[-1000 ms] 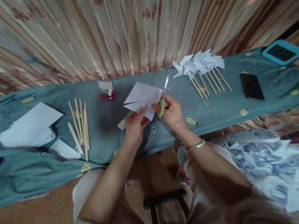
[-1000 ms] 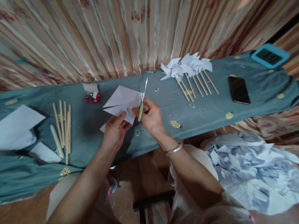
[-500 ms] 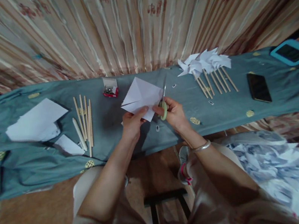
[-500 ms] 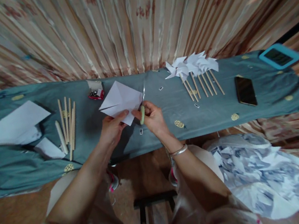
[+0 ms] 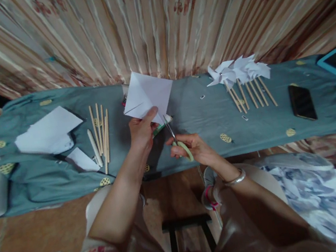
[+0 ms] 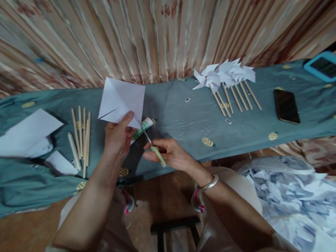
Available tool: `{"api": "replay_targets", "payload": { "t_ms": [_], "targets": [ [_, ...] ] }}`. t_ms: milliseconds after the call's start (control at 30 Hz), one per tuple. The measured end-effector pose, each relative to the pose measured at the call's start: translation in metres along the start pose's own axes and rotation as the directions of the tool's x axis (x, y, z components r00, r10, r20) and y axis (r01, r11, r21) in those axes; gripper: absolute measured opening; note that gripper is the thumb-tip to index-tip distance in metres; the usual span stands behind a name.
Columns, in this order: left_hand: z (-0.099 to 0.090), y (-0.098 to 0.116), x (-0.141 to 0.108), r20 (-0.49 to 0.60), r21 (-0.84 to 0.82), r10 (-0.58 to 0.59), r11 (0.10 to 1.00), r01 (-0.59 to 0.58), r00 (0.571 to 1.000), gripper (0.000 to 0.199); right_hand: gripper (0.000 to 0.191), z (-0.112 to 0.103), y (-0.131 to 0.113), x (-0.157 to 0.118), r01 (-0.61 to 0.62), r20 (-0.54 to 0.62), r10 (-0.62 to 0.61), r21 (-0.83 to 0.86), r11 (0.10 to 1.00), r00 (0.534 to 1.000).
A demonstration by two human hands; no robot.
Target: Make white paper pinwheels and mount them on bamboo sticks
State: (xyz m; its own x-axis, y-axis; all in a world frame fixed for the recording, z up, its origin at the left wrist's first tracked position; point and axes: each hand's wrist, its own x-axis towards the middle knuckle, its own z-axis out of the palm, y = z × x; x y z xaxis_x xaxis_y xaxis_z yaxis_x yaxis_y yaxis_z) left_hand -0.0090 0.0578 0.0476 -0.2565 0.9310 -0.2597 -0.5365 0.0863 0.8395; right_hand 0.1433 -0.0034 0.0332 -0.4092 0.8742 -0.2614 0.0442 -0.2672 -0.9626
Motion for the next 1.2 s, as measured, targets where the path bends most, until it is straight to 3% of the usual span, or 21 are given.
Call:
{"api": "replay_targets", "payload": {
  "t_ms": [233,500,1200],
  "targets": [
    [0.0018,-0.002,-0.0043,0.027,0.008,-0.021,1.0,0.02,0.999,0.041,0.05,0.0005,-0.0028,0.0043,-0.045,0.007,0.045,0.058,0.997,0.999],
    [0.0038,-0.0035,-0.0076,0.034,0.004,-0.035,0.999,0.035,0.999,0.045,0.047,0.0016,-0.0052,0.0067,-0.018,-0.008,0.018,0.076,0.997,1.0],
    [0.0031,-0.0016,-0.0082,0.03,0.027,-0.03,0.999,0.029,0.999,0.03,0.048,0.0015,0.0005,0.0077,-0.031,-0.037,0.035,0.115,0.993,0.999]
  ]
}}
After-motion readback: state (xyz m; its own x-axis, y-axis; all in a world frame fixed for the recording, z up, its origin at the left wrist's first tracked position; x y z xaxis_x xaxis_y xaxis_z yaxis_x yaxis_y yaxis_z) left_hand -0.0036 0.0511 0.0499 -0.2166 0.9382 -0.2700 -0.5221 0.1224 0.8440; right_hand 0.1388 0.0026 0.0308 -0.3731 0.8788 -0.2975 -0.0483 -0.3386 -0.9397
